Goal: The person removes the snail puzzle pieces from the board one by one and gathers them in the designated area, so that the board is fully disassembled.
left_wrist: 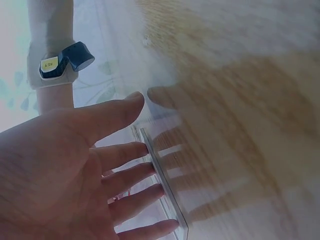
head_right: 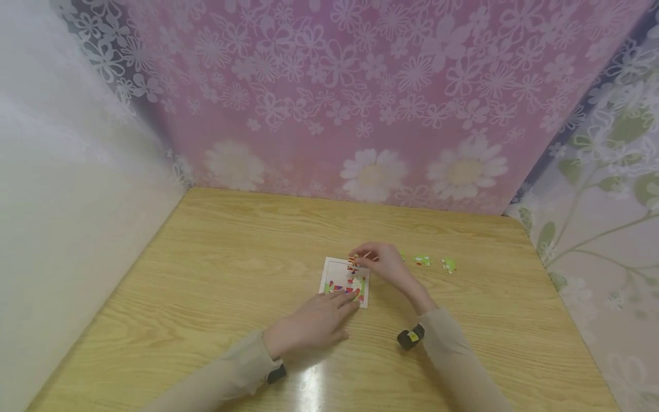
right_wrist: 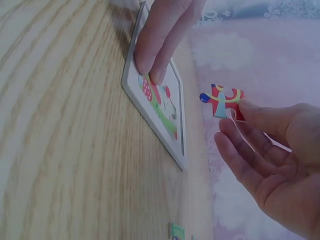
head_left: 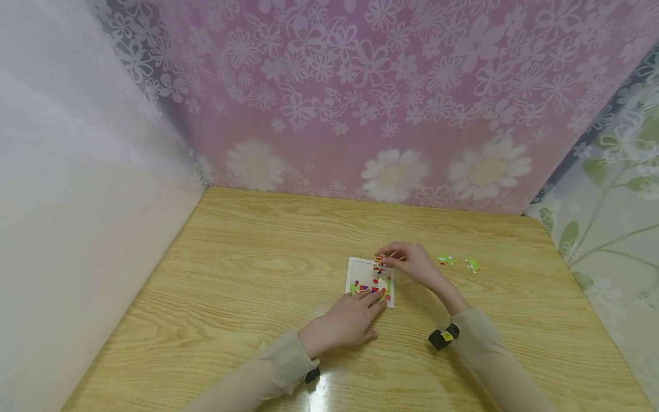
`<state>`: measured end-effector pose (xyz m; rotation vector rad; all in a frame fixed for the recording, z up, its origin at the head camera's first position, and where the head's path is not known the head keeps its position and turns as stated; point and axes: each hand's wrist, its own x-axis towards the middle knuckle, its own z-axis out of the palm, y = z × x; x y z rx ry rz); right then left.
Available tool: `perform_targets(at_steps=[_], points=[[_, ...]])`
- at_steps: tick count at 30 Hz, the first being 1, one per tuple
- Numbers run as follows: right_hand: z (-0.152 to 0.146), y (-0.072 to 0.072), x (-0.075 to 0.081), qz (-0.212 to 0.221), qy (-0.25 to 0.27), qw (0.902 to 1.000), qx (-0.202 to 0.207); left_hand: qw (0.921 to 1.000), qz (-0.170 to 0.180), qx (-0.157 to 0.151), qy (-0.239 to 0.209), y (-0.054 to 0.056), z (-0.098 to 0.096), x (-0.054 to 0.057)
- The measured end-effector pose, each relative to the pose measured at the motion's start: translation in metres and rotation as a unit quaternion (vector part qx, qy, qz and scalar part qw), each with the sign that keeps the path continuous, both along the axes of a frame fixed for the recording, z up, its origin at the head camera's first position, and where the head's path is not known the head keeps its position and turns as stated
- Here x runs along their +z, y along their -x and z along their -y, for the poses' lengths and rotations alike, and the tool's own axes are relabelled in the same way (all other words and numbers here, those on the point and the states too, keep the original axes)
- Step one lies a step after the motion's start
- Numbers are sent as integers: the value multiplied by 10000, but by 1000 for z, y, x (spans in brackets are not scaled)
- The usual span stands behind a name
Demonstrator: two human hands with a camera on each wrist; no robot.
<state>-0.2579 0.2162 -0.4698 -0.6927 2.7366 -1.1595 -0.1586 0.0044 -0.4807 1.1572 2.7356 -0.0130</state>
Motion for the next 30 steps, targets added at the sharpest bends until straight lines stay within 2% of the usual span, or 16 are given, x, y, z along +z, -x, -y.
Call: perform_targets(at_steps=[9, 17, 23, 30], points=[[-25, -10, 1, -125, 128, 9989, -434, 9997, -175, -89, -155, -1, 1, -3], [-61, -12, -3, -155, 358, 9967, -708, 9997, -51, -50, -233, -2, 0, -4], [-90, -19, 1, 205, 837, 9929, -820, 9995, -20, -45, -296, -2, 1, -6], [-123, -29, 4, 210, 756, 9900, -1173, 9996, 1, -41, -295, -2, 0, -6]])
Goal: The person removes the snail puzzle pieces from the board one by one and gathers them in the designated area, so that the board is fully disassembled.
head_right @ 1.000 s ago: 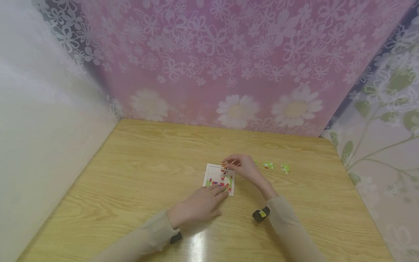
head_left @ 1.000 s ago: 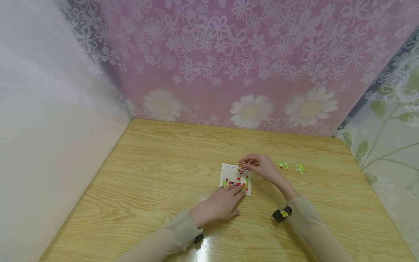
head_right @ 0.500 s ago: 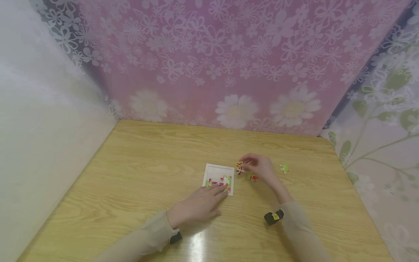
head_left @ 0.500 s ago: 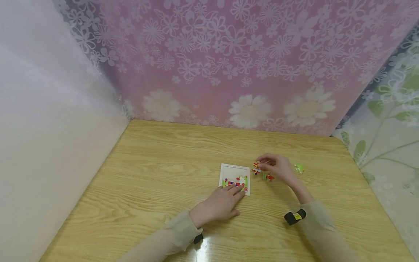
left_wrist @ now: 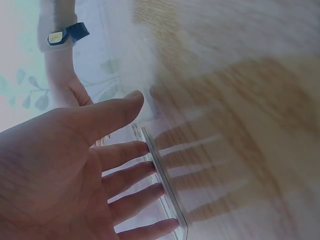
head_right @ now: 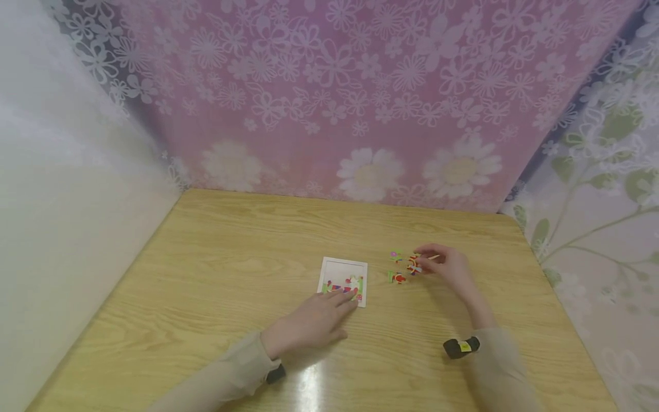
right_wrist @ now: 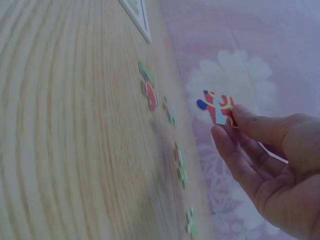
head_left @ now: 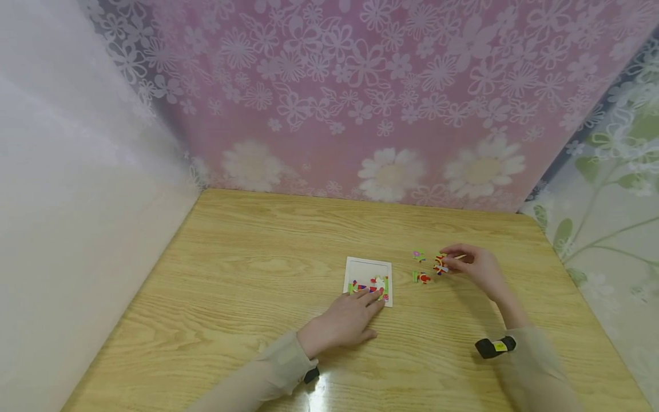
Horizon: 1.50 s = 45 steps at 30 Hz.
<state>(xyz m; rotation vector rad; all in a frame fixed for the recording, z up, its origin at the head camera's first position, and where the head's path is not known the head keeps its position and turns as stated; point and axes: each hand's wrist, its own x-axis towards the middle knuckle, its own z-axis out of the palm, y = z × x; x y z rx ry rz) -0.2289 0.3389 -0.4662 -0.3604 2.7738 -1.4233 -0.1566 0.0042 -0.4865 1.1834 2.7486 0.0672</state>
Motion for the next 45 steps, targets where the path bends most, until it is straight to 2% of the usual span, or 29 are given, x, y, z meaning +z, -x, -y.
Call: perform_targets(at_steps=[7, 15, 24, 33, 36, 38, 42, 45], points=[[-21, -4, -6, 392, -238, 9988, -189, 9999, 118, 63, -4, -1, 1, 1], [-26, -3, -17, 963, -201, 9951, -103, 9998, 171, 36, -75, -1, 2, 3], [-20, 2, -24, 1044, -1003, 9894, 109, 9998, 173, 78, -60, -3, 0, 2], [-17, 0, -24, 739, -1326, 9882, 215, 9999, 99, 73, 29, -3, -1, 2], [-17, -1, -24, 655, -1336, 9888, 151, 9999, 96, 70, 59, -3, -1, 2], [-16, -2, -23, 417, -1315, 9904, 20, 9999, 112, 79, 58, -3, -1, 2], [-15, -2, -23, -169, -949, 9945, -397, 9998, 152, 98, 60, -3, -1, 2], [-14, -2, -21, -448, -576, 9965, -409, 9998, 143, 100, 53, -2, -1, 2]])
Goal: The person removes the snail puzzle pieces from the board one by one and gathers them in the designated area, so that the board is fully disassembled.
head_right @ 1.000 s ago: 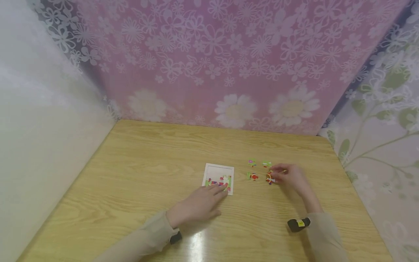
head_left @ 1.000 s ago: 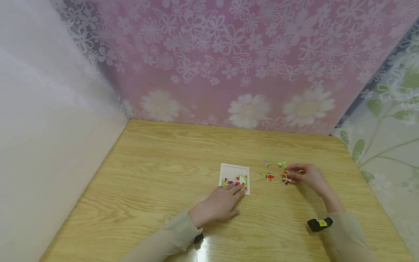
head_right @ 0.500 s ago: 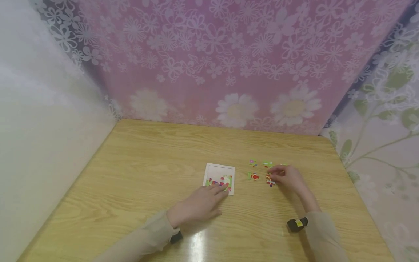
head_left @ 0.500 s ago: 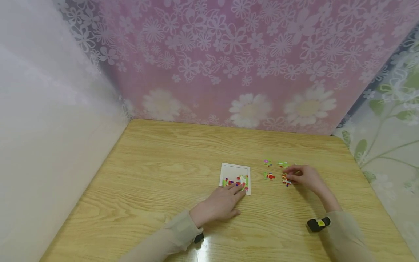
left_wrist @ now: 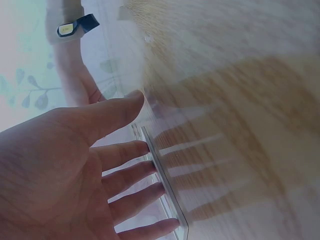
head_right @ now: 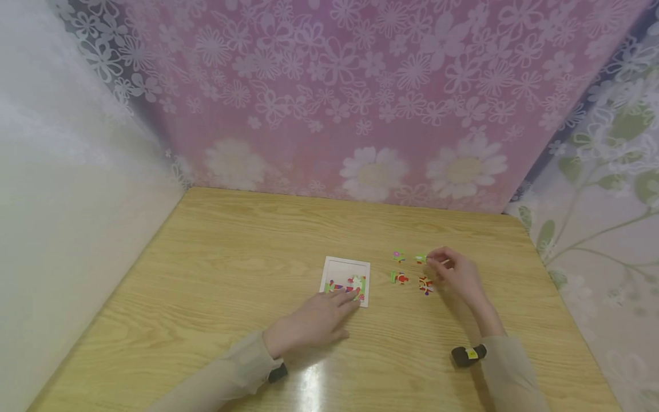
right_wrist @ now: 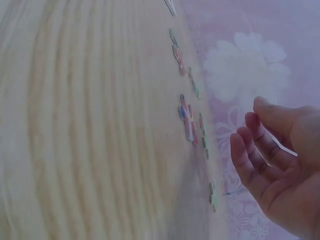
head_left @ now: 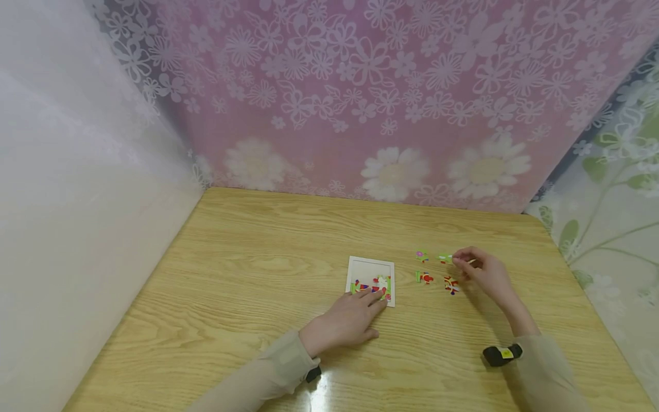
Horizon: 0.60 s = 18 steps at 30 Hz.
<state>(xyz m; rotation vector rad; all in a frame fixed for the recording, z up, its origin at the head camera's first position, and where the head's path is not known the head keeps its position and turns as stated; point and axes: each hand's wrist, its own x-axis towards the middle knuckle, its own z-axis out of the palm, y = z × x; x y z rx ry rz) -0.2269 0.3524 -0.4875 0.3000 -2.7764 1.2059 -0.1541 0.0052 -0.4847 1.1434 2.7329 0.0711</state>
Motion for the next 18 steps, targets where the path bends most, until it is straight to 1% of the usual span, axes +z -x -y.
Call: perform_targets(at_steps=[2, 5, 9, 13, 18], points=[[2, 1, 2, 22, 208, 9997, 122, 10000, -19, -8, 14, 1, 1, -1], [7, 1, 6, 194, 425, 9983, 341, 10000, -55, -28, 45, 3, 2, -1], [17, 3, 10, 384, 509, 9965, 535, 9999, -102, -52, 70, 5, 3, -2], [32, 6, 10, 302, 236, 9972, 648, 9999, -126, -75, 76, 8, 4, -2], [58, 10, 4, 176, -208, 9967, 769, 9998, -116, -103, 81, 9, 4, -1]])
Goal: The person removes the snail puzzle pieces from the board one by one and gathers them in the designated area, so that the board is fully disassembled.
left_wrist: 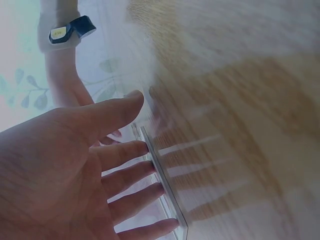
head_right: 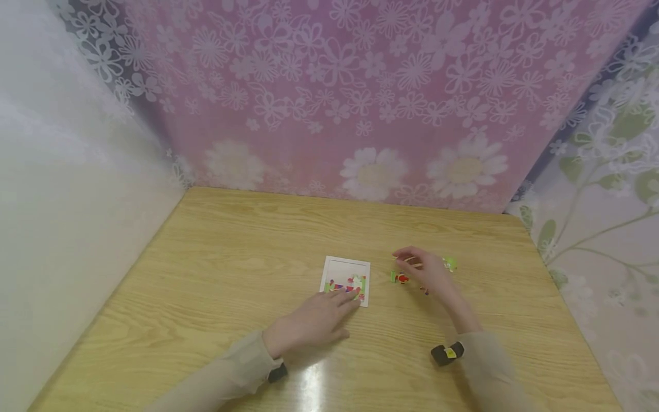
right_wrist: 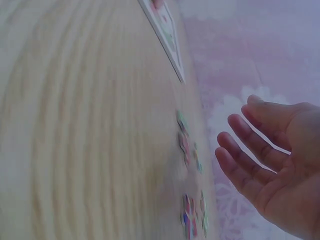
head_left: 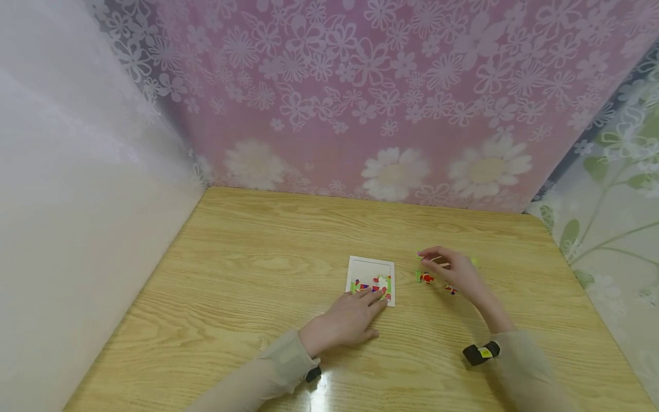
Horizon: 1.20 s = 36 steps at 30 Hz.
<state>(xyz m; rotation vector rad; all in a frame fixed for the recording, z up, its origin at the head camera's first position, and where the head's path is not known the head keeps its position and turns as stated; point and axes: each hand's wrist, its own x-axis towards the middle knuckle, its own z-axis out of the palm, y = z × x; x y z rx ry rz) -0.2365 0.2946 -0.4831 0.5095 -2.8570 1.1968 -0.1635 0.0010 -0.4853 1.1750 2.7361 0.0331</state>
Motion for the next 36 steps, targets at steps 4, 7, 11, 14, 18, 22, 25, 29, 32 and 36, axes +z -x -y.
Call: perform_targets(at_steps=[4, 7, 11, 14, 18, 22, 25, 29, 32, 36], points=[[22, 0, -4, 15, -102, 9998, 197, 10000, 24, 4, 0, -1, 0, 3], [37, 0, -6, -132, -262, 9989, 367, 10000, 30, -5, 5, -1, 0, 5], [51, 1, -9, -339, -484, 9958, 706, 10000, -40, -33, 16, -2, -1, 5], [58, 2, -11, -359, -612, 9929, 954, 9999, -92, -37, 40, -2, -2, 3], [63, 0, -12, -444, -774, 9888, 1198, 9999, -102, -21, 104, -3, -2, 2], [66, -2, -15, -687, -1014, 9839, 1299, 9998, -116, -35, 147, -4, -3, 2], [68, -3, -17, -827, -1202, 9806, 1309, 9998, -149, -49, 144, -4, -2, 2], [71, -3, -16, -880, -1360, 9779, 1323, 9998, -171, -57, 121, -4, -2, 3], [73, -4, -15, -776, -1430, 9780, 1303, 9998, -138, -61, 111, -4, -2, 3], [75, -4, -15, -664, -1469, 9785, 1287, 9999, -86, -50, 86, -4, -2, 2]])
